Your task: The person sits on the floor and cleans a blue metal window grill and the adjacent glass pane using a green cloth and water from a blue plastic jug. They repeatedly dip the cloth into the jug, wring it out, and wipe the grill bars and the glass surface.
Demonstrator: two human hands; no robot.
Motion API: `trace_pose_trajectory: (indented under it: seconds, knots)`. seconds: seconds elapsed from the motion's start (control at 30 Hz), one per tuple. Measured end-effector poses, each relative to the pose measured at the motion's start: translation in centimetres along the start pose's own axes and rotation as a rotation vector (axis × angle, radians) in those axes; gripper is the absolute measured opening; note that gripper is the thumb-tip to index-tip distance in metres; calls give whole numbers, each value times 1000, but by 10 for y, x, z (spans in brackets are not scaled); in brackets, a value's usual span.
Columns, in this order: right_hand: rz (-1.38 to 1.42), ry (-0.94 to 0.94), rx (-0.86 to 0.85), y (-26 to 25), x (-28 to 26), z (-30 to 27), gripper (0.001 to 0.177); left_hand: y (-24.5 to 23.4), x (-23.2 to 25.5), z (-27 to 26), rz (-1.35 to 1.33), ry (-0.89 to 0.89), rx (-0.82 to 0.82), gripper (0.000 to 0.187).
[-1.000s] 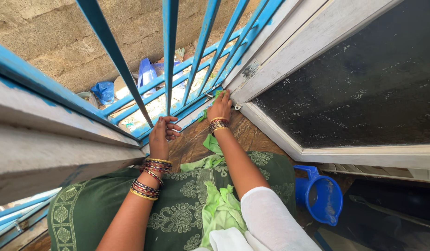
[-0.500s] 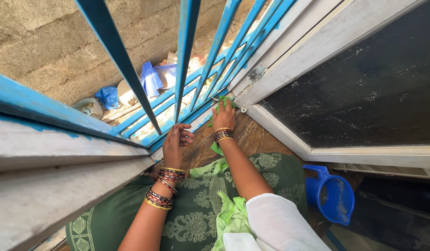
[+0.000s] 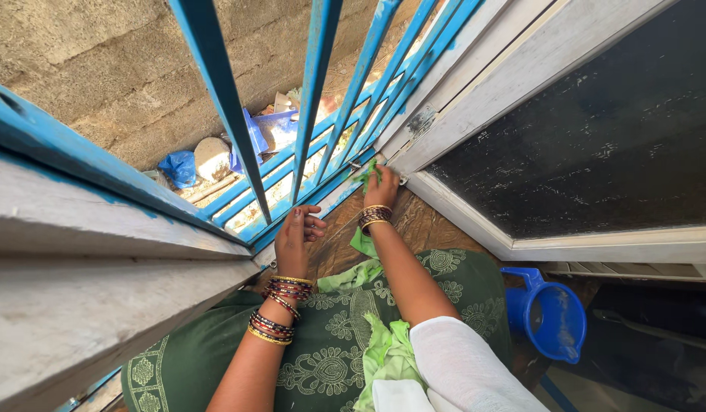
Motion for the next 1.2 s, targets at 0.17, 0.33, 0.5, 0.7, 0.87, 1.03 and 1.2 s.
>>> trace_pose_trajectory:
  seconds: [0.17,0.33,0.5,0.7,0.87,1.03,1.2]
  knots:
    - [95,154,104,19,28,1,13,1,5,-2,41,2,15,53]
    - [230,-13,146,13,-14,-19,50,1,5,-2,44,7,2,54]
    - [165,20,74,11,-59,-24,82,2,5,-1,44,13,-1,53]
    - [-323,214,-277,36,-32,-3,75,0,6,-2,58,3,8,51]
    - [-192,-52,-45,38,-1,2,62,3,7,-2,63,-3,11,48]
    - [-402,-108,-200,40,-22,5,67,5,5,-3,43,7,-12,48]
    - [-470,-125,-282,23,-44,11,62,3,10,-2,51,12,2,48]
Point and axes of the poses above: each hand's wrist, its own z-axis towards the middle knuckle, its own y-axis out of the palm, x = y × z, the point moved 7 cm from there along z, towards the middle knuckle, and after that the axes turned 10 degrees about -x, right-handed, at the moved point
